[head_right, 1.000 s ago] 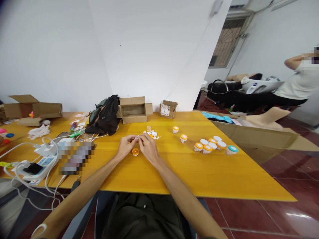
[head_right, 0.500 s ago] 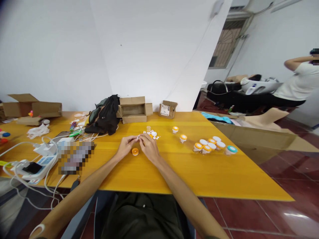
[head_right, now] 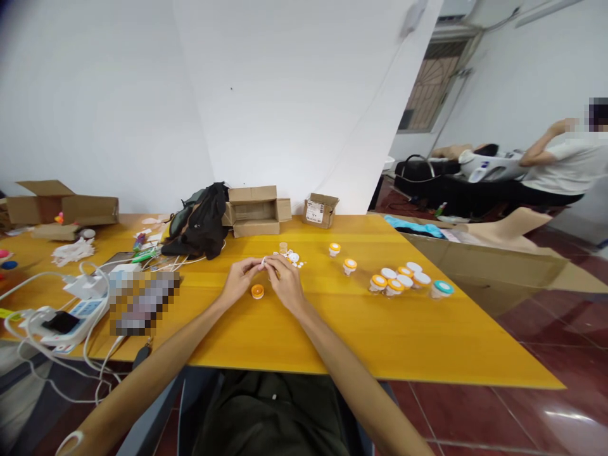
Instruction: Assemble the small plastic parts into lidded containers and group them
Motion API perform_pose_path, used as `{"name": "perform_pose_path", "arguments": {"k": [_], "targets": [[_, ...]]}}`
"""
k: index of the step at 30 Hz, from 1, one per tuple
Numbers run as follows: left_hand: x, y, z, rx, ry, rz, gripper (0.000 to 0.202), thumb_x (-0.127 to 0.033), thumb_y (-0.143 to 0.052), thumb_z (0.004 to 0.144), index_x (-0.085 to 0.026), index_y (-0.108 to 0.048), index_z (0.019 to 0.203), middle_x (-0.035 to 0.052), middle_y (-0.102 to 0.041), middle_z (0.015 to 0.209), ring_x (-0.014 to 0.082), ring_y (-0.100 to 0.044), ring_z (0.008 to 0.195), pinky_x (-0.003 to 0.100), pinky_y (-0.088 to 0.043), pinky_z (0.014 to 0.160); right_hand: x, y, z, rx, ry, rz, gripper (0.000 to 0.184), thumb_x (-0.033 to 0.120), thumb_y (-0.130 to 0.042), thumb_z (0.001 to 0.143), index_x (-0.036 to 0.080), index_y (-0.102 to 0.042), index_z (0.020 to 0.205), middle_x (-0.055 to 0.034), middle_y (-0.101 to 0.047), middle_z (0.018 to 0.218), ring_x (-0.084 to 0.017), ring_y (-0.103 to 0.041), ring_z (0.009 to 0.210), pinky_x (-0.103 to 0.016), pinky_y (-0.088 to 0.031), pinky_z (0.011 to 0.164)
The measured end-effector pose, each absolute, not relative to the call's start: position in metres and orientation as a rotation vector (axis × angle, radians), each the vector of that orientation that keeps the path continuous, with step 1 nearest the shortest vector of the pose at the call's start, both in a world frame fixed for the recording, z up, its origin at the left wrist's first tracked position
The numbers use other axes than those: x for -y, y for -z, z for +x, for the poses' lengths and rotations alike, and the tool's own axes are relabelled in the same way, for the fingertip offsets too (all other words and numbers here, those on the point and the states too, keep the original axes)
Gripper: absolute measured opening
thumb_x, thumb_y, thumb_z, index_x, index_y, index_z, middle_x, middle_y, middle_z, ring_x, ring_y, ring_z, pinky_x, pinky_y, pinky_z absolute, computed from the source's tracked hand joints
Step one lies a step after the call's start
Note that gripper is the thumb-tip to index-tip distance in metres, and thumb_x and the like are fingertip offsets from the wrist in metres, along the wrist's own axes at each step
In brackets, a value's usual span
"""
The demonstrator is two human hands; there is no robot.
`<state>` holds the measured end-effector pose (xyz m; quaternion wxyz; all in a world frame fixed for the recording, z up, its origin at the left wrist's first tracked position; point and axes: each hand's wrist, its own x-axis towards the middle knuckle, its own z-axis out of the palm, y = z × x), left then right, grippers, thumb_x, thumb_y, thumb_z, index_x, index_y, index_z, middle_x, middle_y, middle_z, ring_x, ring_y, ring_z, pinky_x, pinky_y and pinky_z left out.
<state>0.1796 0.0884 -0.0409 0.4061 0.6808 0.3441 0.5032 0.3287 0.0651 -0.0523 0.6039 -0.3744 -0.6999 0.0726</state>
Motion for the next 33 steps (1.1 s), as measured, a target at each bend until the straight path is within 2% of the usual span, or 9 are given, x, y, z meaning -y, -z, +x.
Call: {"name": "perform_pose_path", "arguments": {"k": [6,12,19,26,33], "targets": [[-0.090,0.041,0.180,-0.877,-1.301,1.594,0.020,-0.032,-0.075,0.069,-0.018,-0.066,0.080,0.0017,-0.073,0.078,0.0160,-0.068,0.075,0.028,-0.052,0.075,-0.061,0.046,0.326,1.506,-0.473,-0.874,0.016,0.032,-0.058,0.086,0.025,-0.072,0.083,-0.0049,-0.073,0.090,-0.020,-0.068,0.086,-0.034,-0.058,0.075],[-0.082,0.035,0.179,-1.064,-1.333,1.828,0.017,-0.030,-0.071,0.073,-0.020,-0.058,0.074,-0.0038,-0.063,0.067,0.0108,-0.057,0.060,0.023,-0.043,0.059,-0.065,0.047,0.321,1.363,-0.793,-0.895,0.021,0.041,-0.072,0.071,0.022,-0.069,0.078,-0.0032,-0.073,0.081,-0.019,-0.069,0.076,-0.031,-0.059,0.069],[-0.079,0.032,0.179,-1.067,-1.294,1.918,0.020,-0.027,-0.071,0.074,-0.021,-0.057,0.087,-0.0056,-0.060,0.068,0.0099,-0.053,0.059,0.023,-0.044,0.060,-0.066,0.044,0.322,1.333,-0.859,-0.906,0.024,0.045,-0.069,0.072,0.021,-0.066,0.071,-0.0020,-0.071,0.069,-0.018,-0.066,0.062,-0.028,-0.054,0.057],[-0.082,0.035,0.179,-0.967,-1.255,1.957,0.009,-0.025,-0.068,0.076,-0.019,-0.063,0.079,-0.0038,-0.060,0.069,0.0097,-0.051,0.060,0.022,-0.042,0.058,-0.068,0.044,0.326,1.349,-0.904,-0.893,0.022,0.043,-0.067,0.073,0.022,-0.063,0.072,-0.0004,-0.069,0.066,-0.018,-0.066,0.062,-0.030,-0.054,0.062],[-0.086,0.031,0.174,-0.986,-1.213,2.041,0.013,-0.026,-0.069,0.075,-0.019,-0.066,0.086,-0.0014,-0.065,0.077,0.0115,-0.055,0.065,0.023,-0.044,0.062,-0.073,0.048,0.328,1.329,-0.861,-0.900,0.023,0.044,-0.066,0.074,0.022,-0.061,0.072,-0.0003,-0.068,0.067,-0.018,-0.066,0.062,-0.030,-0.054,0.061]]}}
